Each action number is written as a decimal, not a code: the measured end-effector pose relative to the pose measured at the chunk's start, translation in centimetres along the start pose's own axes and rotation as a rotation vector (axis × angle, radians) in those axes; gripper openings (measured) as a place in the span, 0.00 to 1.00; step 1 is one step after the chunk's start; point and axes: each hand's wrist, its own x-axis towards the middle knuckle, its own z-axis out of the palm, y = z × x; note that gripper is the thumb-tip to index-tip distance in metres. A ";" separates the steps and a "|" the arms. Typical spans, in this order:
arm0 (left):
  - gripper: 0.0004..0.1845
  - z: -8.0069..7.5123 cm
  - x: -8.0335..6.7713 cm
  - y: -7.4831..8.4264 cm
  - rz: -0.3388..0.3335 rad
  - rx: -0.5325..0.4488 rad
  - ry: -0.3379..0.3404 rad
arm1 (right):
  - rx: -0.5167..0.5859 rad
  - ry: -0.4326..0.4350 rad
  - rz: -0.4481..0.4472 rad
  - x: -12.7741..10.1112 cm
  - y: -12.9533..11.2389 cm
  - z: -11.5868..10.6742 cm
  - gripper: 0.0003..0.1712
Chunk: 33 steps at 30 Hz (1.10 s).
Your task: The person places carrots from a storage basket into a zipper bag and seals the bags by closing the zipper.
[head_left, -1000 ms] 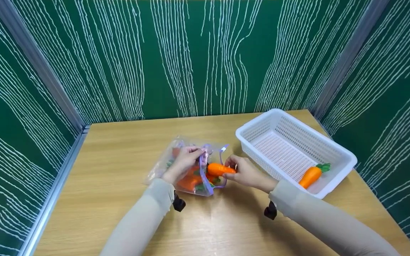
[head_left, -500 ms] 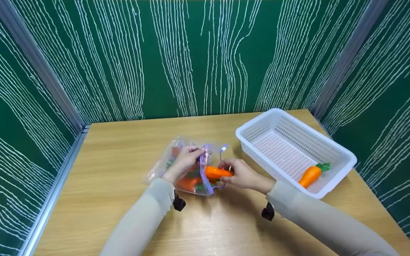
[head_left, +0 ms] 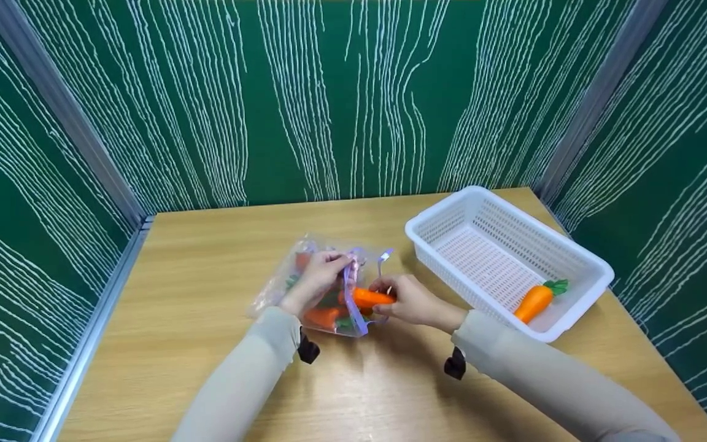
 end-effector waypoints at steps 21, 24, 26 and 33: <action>0.18 0.1 -0.1 0.0 0.015 -0.008 -0.009 | 0.049 -0.024 -0.014 1.9 -0.8 1.6 0.17; 0.17 0.1 -0.2 0.0 0.026 0.008 0.001 | 0.057 -0.039 -0.036 1.7 -0.6 1.5 0.19; 0.16 0.1 -0.2 0.0 0.036 0.027 0.013 | 0.059 -0.048 -0.044 1.5 -0.5 1.3 0.22; 0.18 0.0 0.0 -0.1 0.034 0.017 0.005 | 0.093 -0.081 -0.014 0.8 -0.5 0.4 0.25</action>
